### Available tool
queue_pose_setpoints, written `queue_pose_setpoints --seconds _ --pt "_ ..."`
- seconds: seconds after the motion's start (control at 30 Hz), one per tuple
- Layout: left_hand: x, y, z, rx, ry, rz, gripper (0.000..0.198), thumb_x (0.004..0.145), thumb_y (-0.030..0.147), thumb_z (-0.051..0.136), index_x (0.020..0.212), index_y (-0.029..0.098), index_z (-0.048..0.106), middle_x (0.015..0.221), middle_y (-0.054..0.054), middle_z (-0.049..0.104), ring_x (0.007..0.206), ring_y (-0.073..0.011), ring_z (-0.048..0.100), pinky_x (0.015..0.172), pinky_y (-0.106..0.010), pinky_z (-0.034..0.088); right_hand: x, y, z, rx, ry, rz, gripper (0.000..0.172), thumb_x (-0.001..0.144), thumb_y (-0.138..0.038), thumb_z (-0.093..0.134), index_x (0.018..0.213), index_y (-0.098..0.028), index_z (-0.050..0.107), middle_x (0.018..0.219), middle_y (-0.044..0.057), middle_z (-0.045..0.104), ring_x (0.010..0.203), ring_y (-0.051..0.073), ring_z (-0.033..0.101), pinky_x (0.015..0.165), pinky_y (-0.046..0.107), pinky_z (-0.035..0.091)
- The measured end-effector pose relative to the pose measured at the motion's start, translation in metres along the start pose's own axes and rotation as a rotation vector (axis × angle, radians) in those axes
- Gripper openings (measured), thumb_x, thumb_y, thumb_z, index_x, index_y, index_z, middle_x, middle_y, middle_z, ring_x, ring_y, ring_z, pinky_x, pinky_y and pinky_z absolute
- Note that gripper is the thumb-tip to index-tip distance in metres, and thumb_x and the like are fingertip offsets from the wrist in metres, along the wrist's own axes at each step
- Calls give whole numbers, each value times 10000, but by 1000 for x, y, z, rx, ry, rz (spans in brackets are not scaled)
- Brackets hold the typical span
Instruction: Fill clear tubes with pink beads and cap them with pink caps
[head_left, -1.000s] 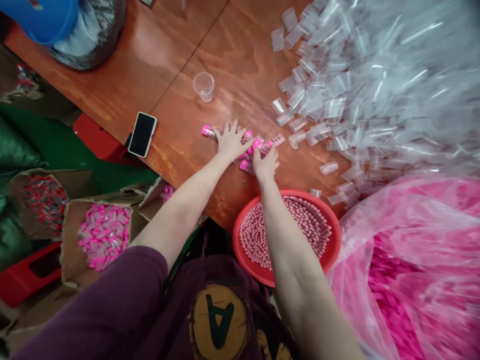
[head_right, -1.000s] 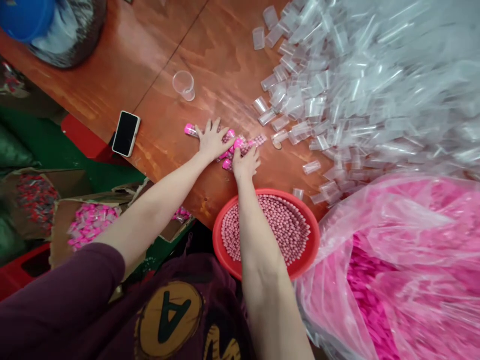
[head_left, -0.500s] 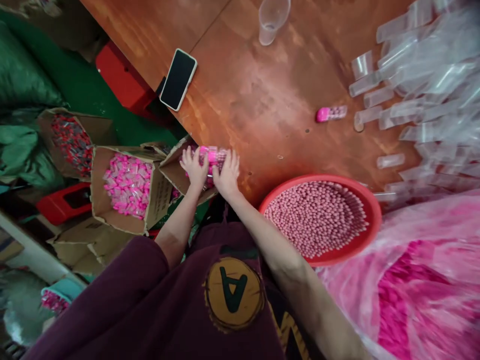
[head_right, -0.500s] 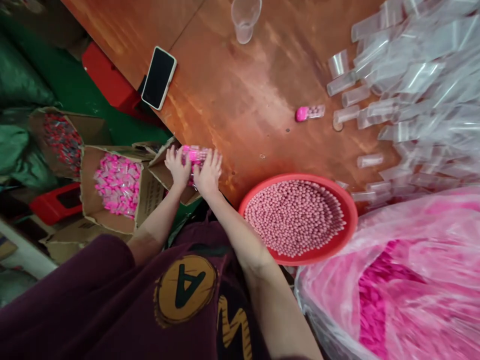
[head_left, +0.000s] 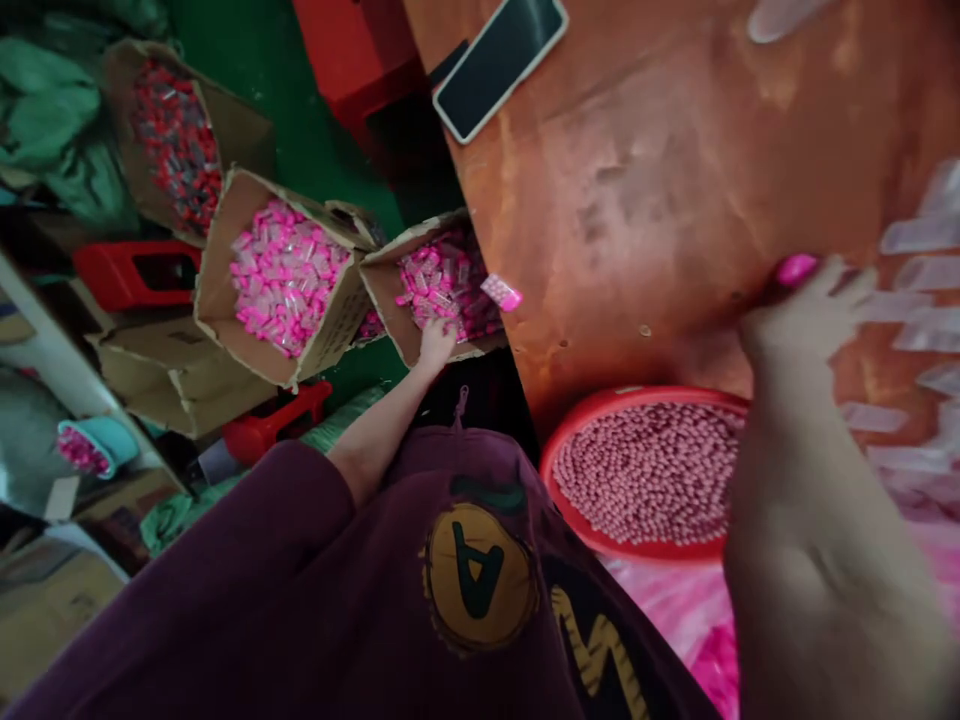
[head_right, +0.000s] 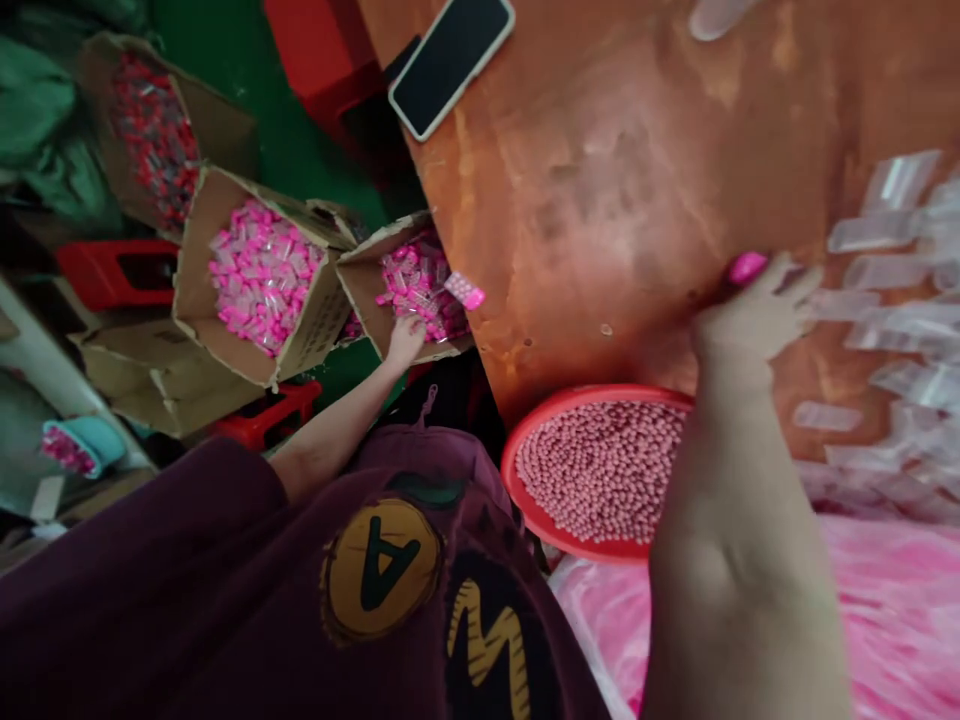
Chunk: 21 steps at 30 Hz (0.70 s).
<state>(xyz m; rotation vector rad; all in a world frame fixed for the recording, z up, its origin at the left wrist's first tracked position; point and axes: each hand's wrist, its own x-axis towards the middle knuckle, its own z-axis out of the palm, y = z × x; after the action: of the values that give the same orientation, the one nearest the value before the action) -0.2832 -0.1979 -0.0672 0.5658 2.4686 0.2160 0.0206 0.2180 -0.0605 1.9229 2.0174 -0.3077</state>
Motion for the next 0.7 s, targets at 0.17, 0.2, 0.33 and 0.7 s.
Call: queue_pose_setpoints --seconds 0.17,0.2,0.33,0.7 --pt "-31 28 12 -183 -30 6 500 1151 240 643 1637 172 738 1795 -202 667 1722 -289 629 1476 -459 493 -16 -10 12 -77 90 -124 528 1100 -157 832 1601 -26 729 1514 476 609 1462 527 663 845 567 329" --pt "-32 41 15 -235 -26 70 564 1153 281 670 1708 184 681 1885 -200 573 1792 -313 545 1516 -498 440 -30 -24 9 -95 84 -142 511 1101 -100 770 1605 -32 727 1497 470 620 1431 506 688 830 552 333" --pt "-23 97 33 -305 -49 271 756 1110 315 763 1831 214 559 2056 -181 255 1890 -422 359 1544 -611 379 -112 -102 -5 -133 -29 -343 491 1130 -110 666 1611 -20 707 1409 402 652 1201 384 775 810 510 395" --pt "-21 56 42 -464 -15 162 703 1153 152 428 1848 159 529 2007 -147 405 1829 -300 500 1522 -501 446 -262 -209 27 -180 -309 -775 779 1119 -182 469 1860 33 365 1551 394 621 1274 432 783 1031 532 649"
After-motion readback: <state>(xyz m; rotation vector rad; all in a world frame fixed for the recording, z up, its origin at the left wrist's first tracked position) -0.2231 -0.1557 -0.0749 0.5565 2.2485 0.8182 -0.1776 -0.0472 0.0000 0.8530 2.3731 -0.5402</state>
